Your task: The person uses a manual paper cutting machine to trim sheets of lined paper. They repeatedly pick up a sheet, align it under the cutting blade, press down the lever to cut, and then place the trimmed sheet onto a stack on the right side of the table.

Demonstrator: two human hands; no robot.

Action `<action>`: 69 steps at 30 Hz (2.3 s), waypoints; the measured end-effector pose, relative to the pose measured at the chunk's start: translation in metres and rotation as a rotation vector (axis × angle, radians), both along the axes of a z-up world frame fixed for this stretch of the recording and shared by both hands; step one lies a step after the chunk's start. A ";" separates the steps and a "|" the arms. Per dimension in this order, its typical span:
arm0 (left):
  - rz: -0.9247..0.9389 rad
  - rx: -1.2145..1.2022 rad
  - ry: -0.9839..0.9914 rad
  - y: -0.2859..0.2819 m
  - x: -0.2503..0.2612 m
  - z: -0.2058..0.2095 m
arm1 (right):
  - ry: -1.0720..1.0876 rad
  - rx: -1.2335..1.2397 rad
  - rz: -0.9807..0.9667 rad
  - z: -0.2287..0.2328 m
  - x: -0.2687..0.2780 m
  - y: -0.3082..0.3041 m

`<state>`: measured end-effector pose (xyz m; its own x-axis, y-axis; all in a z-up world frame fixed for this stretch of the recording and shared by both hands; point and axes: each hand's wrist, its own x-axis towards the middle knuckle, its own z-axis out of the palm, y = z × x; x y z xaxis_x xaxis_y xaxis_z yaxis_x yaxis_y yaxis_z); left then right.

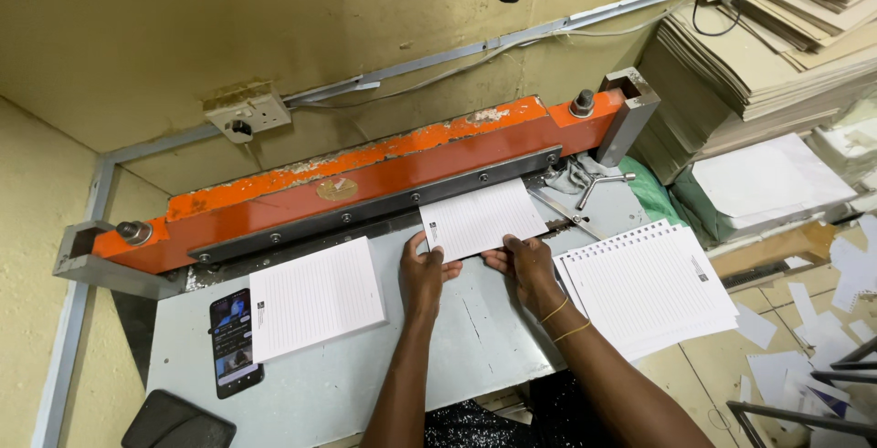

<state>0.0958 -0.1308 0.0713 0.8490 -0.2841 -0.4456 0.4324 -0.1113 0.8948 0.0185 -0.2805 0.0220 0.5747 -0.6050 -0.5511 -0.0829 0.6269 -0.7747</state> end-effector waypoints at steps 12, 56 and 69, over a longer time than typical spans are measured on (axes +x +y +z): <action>0.079 0.129 -0.287 0.035 -0.062 -0.049 | 0.102 0.040 -0.089 -0.007 0.013 -0.001; 0.289 0.698 -1.588 0.214 -0.025 -0.071 | -0.012 -0.050 0.925 0.086 -0.006 0.128; 0.070 -0.141 -0.196 0.193 -0.092 0.006 | 0.231 -0.589 0.994 0.074 -0.081 0.057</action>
<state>0.0042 0.0623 0.0777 0.9352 -0.2691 -0.2303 0.2511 0.0452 0.9669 -0.0629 -0.2236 0.0961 0.8606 -0.1436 -0.4887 -0.5094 -0.2414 -0.8260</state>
